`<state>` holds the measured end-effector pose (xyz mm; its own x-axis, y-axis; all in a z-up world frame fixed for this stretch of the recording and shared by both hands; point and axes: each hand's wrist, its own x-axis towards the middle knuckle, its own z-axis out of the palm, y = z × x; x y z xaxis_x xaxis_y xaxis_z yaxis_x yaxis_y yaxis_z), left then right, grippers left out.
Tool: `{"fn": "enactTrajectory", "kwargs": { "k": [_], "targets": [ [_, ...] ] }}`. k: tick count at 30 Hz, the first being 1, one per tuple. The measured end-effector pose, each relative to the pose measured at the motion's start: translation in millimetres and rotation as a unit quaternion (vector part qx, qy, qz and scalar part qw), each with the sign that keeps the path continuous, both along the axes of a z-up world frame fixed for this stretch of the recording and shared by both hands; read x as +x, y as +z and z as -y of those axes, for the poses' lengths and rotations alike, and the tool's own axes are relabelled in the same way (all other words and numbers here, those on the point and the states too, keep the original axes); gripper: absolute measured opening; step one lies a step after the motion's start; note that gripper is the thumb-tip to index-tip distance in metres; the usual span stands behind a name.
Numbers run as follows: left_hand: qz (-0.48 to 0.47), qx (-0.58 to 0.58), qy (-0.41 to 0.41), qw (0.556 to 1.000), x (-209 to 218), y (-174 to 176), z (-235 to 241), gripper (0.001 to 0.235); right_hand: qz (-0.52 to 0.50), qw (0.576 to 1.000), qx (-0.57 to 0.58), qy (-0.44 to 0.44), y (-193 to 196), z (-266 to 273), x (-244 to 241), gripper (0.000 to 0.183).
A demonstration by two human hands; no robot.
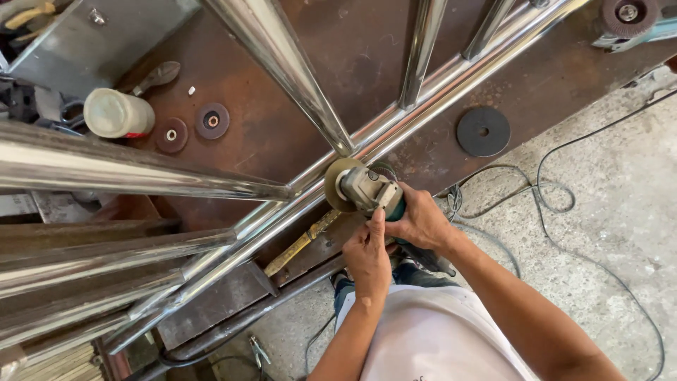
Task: Using an angle grinder to smooth and polish the joints of a stainless steel railing.
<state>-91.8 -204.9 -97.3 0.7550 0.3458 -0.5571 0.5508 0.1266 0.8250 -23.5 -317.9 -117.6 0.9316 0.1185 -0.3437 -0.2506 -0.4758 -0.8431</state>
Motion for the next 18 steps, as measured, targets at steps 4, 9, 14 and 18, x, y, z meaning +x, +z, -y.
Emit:
{"fn": "enactTrajectory", "kwargs": {
  "k": [4, 9, 14, 18],
  "targets": [
    [0.005, -0.039, 0.001, 0.999, -3.2, -23.2, 3.6, 0.062, 0.003, 1.0, -0.023, 0.0, -4.5, 8.9, -0.8, 0.065],
    [0.003, -0.069, -0.005, 0.998, 1.5, -24.3, 7.9, 0.062, 0.017, 1.0, -0.018, 0.011, -12.4, 14.9, 0.7, 0.065],
    [-0.001, -0.088, -0.003, 0.996, -1.6, -31.8, 11.0, 0.061, 0.028, 0.999, -0.032, 0.028, -8.9, 21.7, 0.3, 0.067],
    [-0.001, -0.1, 0.016, 0.995, 2.0, -34.0, 12.4, 0.057, -0.003, 0.996, -0.079, 0.037, -5.8, 22.3, 6.2, 0.07]
  ]
}}
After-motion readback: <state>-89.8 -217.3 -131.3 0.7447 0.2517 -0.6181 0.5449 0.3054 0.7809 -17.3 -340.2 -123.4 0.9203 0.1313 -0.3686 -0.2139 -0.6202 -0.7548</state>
